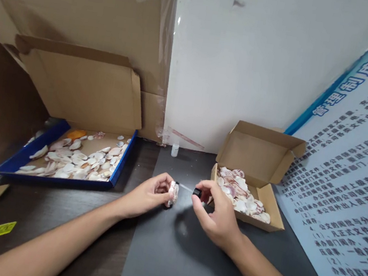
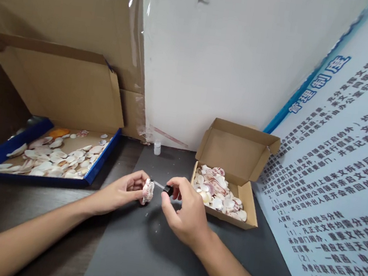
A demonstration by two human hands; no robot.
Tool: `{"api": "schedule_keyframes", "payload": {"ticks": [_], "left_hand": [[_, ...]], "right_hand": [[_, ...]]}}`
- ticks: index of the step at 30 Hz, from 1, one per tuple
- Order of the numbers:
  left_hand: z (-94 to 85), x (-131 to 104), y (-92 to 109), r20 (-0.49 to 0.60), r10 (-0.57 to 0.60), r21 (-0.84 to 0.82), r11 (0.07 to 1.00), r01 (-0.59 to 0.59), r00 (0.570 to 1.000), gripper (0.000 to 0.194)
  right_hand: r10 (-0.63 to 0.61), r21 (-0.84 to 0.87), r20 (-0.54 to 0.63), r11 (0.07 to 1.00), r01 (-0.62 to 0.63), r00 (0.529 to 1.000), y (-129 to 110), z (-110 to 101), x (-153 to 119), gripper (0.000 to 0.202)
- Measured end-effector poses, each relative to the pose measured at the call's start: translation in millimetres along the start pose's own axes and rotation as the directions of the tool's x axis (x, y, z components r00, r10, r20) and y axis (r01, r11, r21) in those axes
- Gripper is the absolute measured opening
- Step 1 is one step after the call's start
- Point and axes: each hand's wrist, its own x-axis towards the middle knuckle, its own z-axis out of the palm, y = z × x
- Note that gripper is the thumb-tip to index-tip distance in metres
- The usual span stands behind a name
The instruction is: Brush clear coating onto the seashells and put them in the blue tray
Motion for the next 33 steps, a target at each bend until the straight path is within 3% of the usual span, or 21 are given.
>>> {"api": "schedule_keyframes", "payload": {"ticks": [4,7,11,15,20,23,26,29,33], "left_hand": [[-0.1,-0.6,0.2,0.008,0.002,0.008,1.0,-0.002,1.0,0.03],[0.1,-1.0,0.8,0.008,0.008,0.02,1.0,-0.008,1.0,0.03],[0.6,-1.3,1.2,0.01,0.002,0.013,1.0,-0.002,1.0,0.03],[1.1,-1.2,1.8,-0.009,0.001,-0.004,1.0,-0.001,1.0,0.032],[2.0,-0.9,1.9,-0.016,0.005,-0.022,1.0,-0.006,1.0,0.031],[2.8,-0.8,1.7,-0.051,0.0,-0.014,1.0,0.0,0.999,0.032],[2.7,-1.1,1.6,-0.069,-0.01,-0.009,1.0,0.01,0.998,0.038],[2.2,-1.7,1.7,-0.062,-0.02,-0.019,1.0,0.019,0.998,0.042],[1.9,-2.0,1.5,-0.073,-0.015,-0.025,1.0,0.013,0.997,0.041]], "right_hand": [[-0.081,-0.051,0.01,0.995,0.082,0.997,-0.7,-1.6,2.9,0.01],[-0.074,-0.054,-0.047,0.996,0.071,0.996,-0.3,-2.2,3.5,0.013],[-0.087,-0.011,-0.009,0.996,0.087,0.996,0.6,-2.4,2.4,0.018],[-0.065,-0.029,-0.076,0.998,0.063,0.995,1.1,-2.4,2.7,0.018],[-0.138,0.001,-0.004,0.99,0.138,0.99,-0.3,-1.9,2.7,0.021],[-0.162,-0.062,-0.055,0.985,0.158,0.985,-1.5,-2.0,2.0,0.021],[-0.182,-0.015,-0.038,0.983,0.182,0.982,-1.5,-1.9,1.6,0.022],[-0.146,-0.029,0.004,0.989,0.146,0.989,0.7,-0.7,1.8,0.02],[-0.106,-0.073,-0.047,0.992,0.102,0.993,3.4,0.6,2.1,0.017]]}}
